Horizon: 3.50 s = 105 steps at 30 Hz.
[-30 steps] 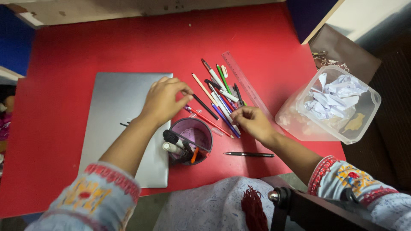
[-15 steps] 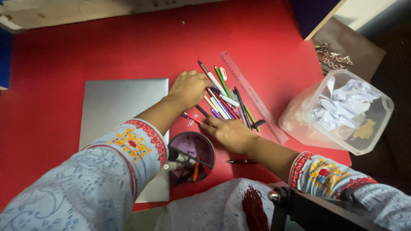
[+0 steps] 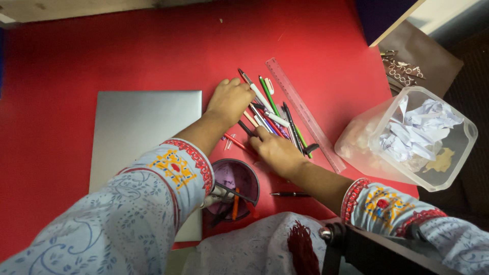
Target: The person gathers scattered pens, pencils, markers, and a ruler from a red desk and places them into a purple pen holder. They handle each item individually, occasionally adjusting the pile, and finally reposition the holder on the desk.
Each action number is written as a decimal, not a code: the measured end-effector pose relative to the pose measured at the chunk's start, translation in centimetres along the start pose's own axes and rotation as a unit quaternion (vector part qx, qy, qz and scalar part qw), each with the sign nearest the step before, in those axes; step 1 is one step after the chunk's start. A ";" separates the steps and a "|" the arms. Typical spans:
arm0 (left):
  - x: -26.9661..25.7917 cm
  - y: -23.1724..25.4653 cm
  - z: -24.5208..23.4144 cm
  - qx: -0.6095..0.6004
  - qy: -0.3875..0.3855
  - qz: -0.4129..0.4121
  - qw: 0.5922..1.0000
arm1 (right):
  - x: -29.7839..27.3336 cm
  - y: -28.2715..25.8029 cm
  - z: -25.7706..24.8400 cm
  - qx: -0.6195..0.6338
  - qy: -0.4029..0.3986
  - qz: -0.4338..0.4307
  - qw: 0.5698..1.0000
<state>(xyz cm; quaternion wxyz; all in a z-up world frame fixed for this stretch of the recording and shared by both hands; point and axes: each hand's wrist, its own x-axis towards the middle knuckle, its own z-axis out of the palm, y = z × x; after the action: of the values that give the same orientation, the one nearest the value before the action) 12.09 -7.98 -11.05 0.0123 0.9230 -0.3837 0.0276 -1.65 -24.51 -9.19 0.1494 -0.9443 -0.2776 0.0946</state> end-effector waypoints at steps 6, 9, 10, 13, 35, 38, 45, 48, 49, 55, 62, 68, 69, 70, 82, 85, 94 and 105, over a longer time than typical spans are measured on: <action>0.2 -0.4 0.5 -0.028 0.004 -0.044 0.999 | 0.6 0.3 0.7 0.115 0.027 0.108 0.987; -0.8 -0.9 -0.2 -0.050 0.013 -0.042 0.998 | 1.0 0.4 0.2 0.174 0.053 0.130 0.975; -1.1 -1.1 -0.6 -0.061 0.028 -0.043 0.997 | 1.0 0.3 -0.1 0.181 0.046 0.144 0.972; -2.0 -1.6 -1.8 -0.098 0.062 -0.052 0.992 | 0.6 0.3 -0.8 0.189 0.041 0.171 0.966; -7.3 1.4 -6.5 -0.824 0.013 -0.337 0.456 | -5.0 -2.2 -4.1 0.291 0.154 0.138 0.934; -7.4 1.9 -6.9 -0.823 0.006 -0.327 0.465 | -5.0 -2.8 -4.4 0.322 0.133 0.125 0.929; -7.4 3.0 -7.2 -0.809 0.001 -0.347 0.474 | -5.1 -3.4 -4.5 0.296 0.133 0.124 0.938; -7.4 3.3 -7.0 -0.808 -0.002 -0.345 0.477 | -5.5 -3.5 -4.5 0.302 0.131 0.128 0.936; -7.4 3.4 -6.8 -0.811 -0.001 -0.337 0.479 | -5.5 -3.6 -4.5 0.301 0.131 0.129 0.936; -7.5 3.6 -6.3 -0.788 0.001 -0.333 0.518 | -5.7 -3.5 -4.1 0.296 0.127 0.129 0.938; -7.4 4.1 -6.1 -0.721 0.027 -0.271 0.638 | -5.8 -3.2 -3.9 0.282 0.119 0.143 0.941; -7.0 4.0 -5.9 -0.700 0.060 -0.266 0.660 | -6.2 -4.2 -4.4 0.287 0.191 0.133 0.929; -7.0 3.9 -5.9 -0.693 0.061 -0.268 0.666 | -6.4 -4.3 -4.5 0.278 0.196 0.136 0.930; -6.9 3.8 -5.9 -0.690 0.060 -0.261 0.672 | -6.5 -4.4 -4.5 0.294 0.192 0.142 0.926; -7.5 4.6 -6.5 -0.659 0.062 -0.225 0.715 | -6.9 -3.2 -3.4 0.470 0.122 0.124 0.865; -7.5 4.6 -6.7 -0.635 0.062 -0.230 0.735 | -6.7 -3.2 -2.9 0.459 0.125 0.131 0.870; -8.3 4.5 -7.3 -0.665 0.084 -0.241 0.702 | -6.7 -3.0 -3.7 0.453 0.114 0.126 0.875; -16.8 7.9 -18.1 -0.454 0.230 -0.212 0.835 | -7.9 -1.7 -2.7 0.382 0.140 0.121 0.905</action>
<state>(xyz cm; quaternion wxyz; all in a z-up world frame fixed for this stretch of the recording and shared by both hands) -6.05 -0.87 6.02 0.5231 0.8395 -0.1345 0.0588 -8.32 -28.19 -5.33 0.5237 -0.8445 -0.0805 0.0780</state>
